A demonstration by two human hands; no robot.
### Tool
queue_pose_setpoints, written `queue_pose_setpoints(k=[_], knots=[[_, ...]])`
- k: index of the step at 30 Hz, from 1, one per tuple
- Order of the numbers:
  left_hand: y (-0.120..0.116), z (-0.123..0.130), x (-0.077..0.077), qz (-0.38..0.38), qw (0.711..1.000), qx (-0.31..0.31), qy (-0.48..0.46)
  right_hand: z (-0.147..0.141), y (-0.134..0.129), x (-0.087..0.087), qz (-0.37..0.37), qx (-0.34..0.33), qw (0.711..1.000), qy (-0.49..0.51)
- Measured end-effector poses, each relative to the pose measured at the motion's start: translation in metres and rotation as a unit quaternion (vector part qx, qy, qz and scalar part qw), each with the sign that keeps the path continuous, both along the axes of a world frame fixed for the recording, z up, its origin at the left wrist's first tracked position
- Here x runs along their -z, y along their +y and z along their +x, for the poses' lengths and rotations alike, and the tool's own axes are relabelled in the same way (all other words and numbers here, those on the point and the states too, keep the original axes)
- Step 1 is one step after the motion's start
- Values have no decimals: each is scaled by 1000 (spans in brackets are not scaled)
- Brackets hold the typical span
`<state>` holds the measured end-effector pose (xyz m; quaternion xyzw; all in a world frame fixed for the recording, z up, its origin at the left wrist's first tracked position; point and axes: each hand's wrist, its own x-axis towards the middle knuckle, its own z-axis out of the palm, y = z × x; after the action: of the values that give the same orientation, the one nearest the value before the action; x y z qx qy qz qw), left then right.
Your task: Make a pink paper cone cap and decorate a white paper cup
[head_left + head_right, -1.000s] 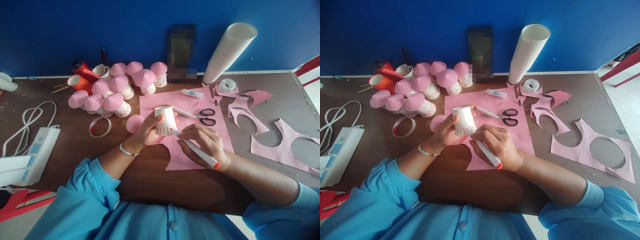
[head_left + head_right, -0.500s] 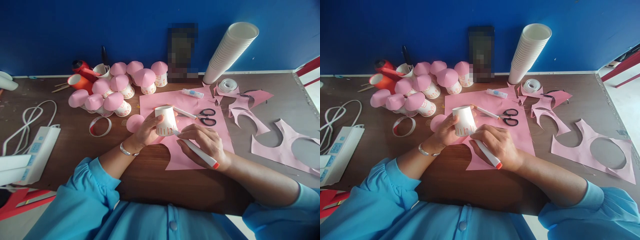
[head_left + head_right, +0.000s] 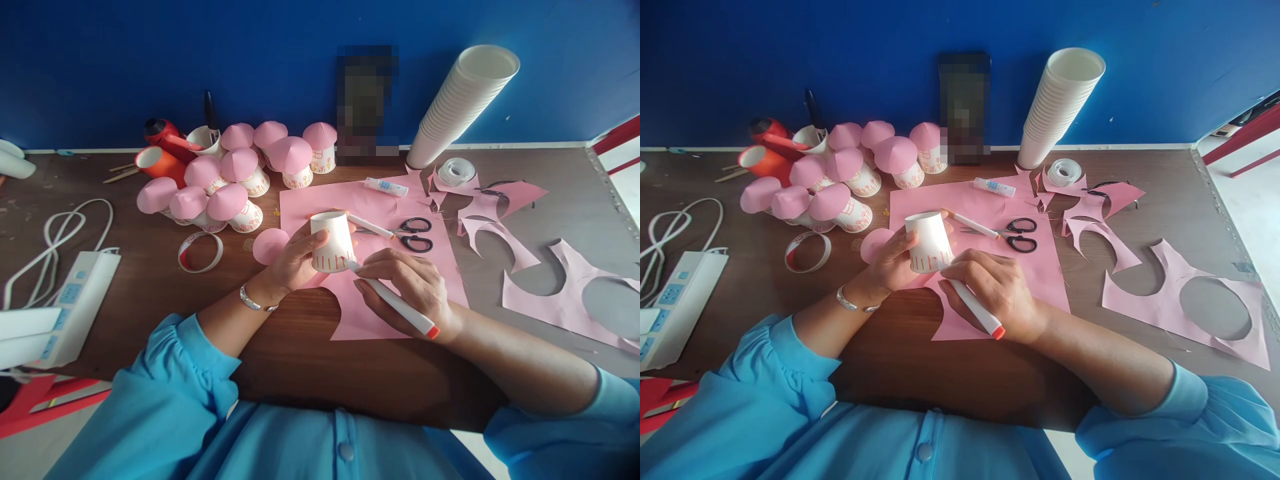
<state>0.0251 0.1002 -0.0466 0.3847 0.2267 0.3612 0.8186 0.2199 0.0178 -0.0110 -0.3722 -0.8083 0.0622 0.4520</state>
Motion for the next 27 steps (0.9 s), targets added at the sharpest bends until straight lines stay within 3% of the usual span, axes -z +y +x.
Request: queue_pose_setpoints(k=[27], knots=[[2, 0, 2, -10, 1000, 9, -16, -1, 0, -3, 3, -2, 1000, -5]])
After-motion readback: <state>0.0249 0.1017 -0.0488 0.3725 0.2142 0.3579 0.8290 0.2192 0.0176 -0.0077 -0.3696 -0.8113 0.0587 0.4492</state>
